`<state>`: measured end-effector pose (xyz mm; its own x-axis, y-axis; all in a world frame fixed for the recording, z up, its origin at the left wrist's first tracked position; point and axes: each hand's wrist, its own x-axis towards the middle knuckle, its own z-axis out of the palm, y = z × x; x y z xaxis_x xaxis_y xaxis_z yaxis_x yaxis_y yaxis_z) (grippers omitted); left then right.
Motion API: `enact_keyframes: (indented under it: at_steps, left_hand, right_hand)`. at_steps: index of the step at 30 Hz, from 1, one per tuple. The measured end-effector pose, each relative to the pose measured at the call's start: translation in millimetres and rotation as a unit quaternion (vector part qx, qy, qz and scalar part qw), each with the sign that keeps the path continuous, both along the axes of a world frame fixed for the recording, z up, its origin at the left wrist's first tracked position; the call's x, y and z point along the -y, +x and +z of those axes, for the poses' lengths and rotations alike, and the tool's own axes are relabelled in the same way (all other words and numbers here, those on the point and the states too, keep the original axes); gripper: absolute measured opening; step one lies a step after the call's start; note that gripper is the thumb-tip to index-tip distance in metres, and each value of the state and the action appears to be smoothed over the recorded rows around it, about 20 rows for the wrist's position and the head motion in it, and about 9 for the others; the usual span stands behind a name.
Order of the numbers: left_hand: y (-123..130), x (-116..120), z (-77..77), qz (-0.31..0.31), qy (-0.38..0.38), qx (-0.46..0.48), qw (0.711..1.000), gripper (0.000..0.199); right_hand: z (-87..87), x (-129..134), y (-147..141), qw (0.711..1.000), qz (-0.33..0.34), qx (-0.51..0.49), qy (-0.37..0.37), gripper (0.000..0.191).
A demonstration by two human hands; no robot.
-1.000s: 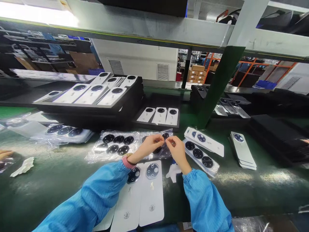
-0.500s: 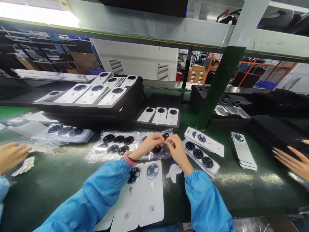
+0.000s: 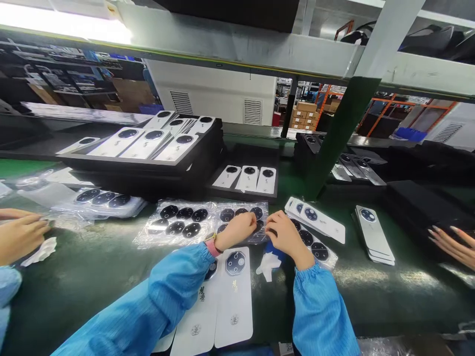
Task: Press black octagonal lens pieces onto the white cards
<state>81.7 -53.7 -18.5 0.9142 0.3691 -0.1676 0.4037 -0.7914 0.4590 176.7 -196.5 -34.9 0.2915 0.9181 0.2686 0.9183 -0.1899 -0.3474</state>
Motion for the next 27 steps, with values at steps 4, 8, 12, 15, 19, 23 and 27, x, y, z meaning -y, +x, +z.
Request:
enact_keyframes:
  at_steps: [4,8,12,15,19,23,27]
  left_hand:
    - [2.8,5.5,-4.9,-0.008,0.048,-0.022,0.999,0.029]
    - [2.7,1.5,-9.0,0.001,0.091,-0.022,0.996,0.033]
    - [-0.7,-12.9,-9.8,0.027,0.12,-0.023,0.992,0.034]
    - [-3.9,-24.9,-9.3,0.049,0.132,-0.024,0.99,0.034]
    - [-6.6,-34.3,-8.5,0.065,0.133,-0.022,0.989,0.034]
    - [-7.9,-37.0,-5.1,0.071,0.118,-0.018,0.99,0.031]
    - [-8.5,-34.9,1.9,0.064,0.095,0.003,0.993,0.028]
  right_hand:
    - [-1.7,1.8,3.6,0.997,0.009,0.024,-0.074,0.014]
    - [-2.5,0.7,3.3,0.992,0.002,0.036,-0.12,0.017]
    - [-1.4,-0.2,2.5,0.989,-0.005,0.039,-0.144,0.018]
    - [-1.5,-0.8,2.6,0.988,-0.007,0.04,-0.15,0.019]
    - [-1.1,-0.4,2.3,0.989,-0.011,0.038,-0.146,0.019]
    - [2.5,0.1,-0.4,0.992,-0.025,0.032,-0.118,0.017]
    - [2.0,-7.2,-3.5,0.995,-0.058,0.032,-0.069,0.017]
